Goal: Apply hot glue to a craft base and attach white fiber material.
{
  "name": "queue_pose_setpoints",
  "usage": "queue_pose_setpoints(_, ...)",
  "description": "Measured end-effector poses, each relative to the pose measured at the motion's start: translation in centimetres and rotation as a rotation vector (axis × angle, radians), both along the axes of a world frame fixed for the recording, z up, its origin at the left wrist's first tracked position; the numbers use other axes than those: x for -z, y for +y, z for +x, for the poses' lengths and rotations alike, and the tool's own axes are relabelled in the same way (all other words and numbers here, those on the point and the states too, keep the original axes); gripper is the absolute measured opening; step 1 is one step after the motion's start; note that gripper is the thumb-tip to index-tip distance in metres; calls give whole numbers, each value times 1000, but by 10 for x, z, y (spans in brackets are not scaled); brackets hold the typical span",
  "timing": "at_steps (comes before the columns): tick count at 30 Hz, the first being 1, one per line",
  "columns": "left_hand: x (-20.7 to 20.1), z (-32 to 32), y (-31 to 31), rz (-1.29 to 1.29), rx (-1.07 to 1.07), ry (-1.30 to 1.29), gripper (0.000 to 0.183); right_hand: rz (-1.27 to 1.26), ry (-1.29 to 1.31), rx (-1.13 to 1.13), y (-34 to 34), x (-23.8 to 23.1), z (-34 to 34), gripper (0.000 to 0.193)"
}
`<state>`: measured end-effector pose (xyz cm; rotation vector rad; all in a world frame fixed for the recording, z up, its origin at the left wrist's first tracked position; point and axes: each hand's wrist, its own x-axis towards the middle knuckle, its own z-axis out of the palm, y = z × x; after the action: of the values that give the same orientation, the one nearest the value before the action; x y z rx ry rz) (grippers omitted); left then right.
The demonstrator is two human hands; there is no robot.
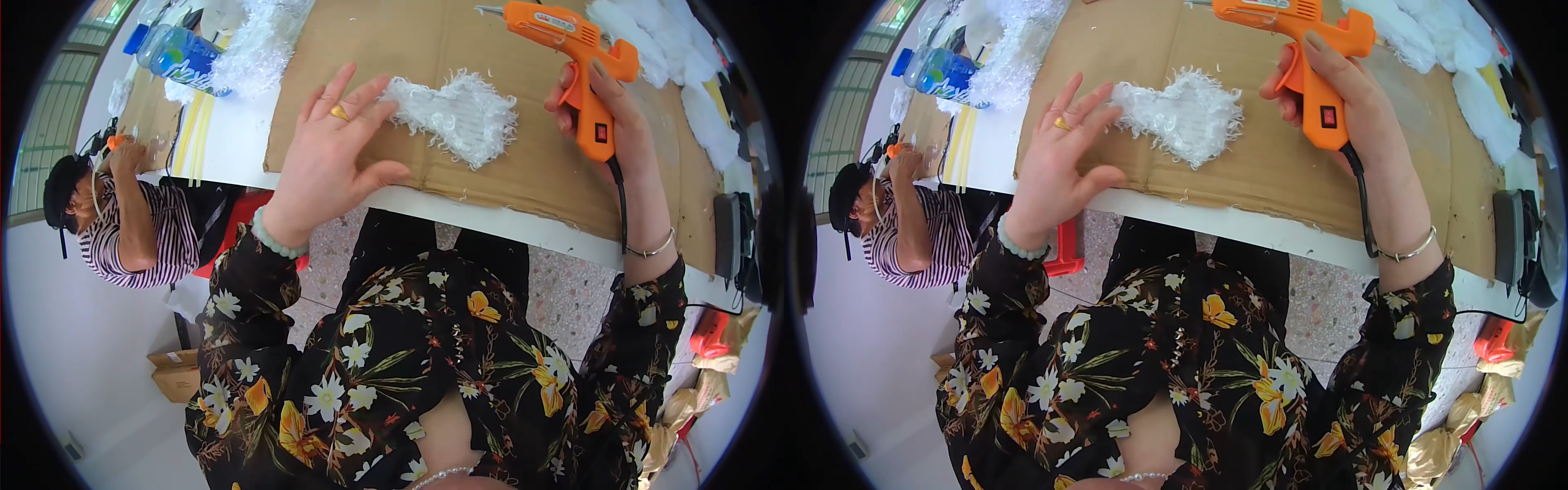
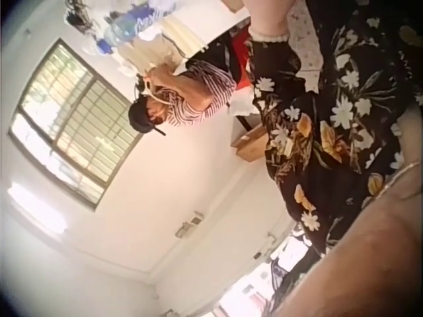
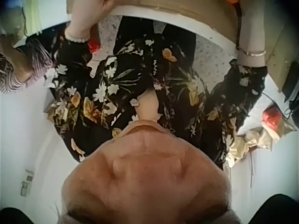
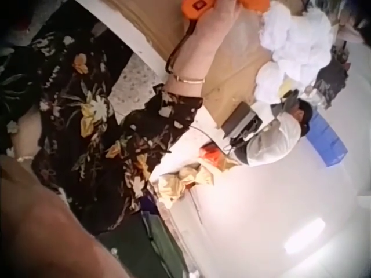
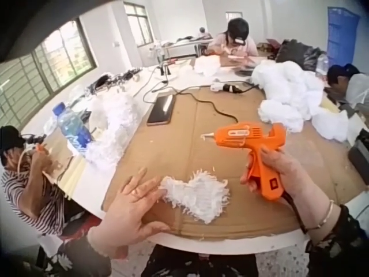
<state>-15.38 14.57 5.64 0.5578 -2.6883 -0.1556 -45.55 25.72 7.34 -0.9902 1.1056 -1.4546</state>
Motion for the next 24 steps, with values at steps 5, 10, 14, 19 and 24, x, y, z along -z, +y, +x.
queue_pose_setpoints(5, -9, 15, -5, 234, -14, 289, 64, 1, 40, -8, 0, 1, 1, 34)
queue_pose_setpoints(10, 10, 29, 10, -41, -140, 15, 69, 7, 33, -11, 2, 0, 2, 34)
queue_pose_setpoints(14, 12, 18, 18, -55, -135, 2, 72, 25, 70, -28, 0, 4, 0, 35)
queue_pose_setpoints(19, 12, 12, 12, -88, -104, 26, 72, 8, 50, -23, -1, 2, 1, 35)
queue_pose_setpoints(24, 8, 6, 7, -121, -91, 5, 65, 27, 59, -24, -1, 1, 4, 34)
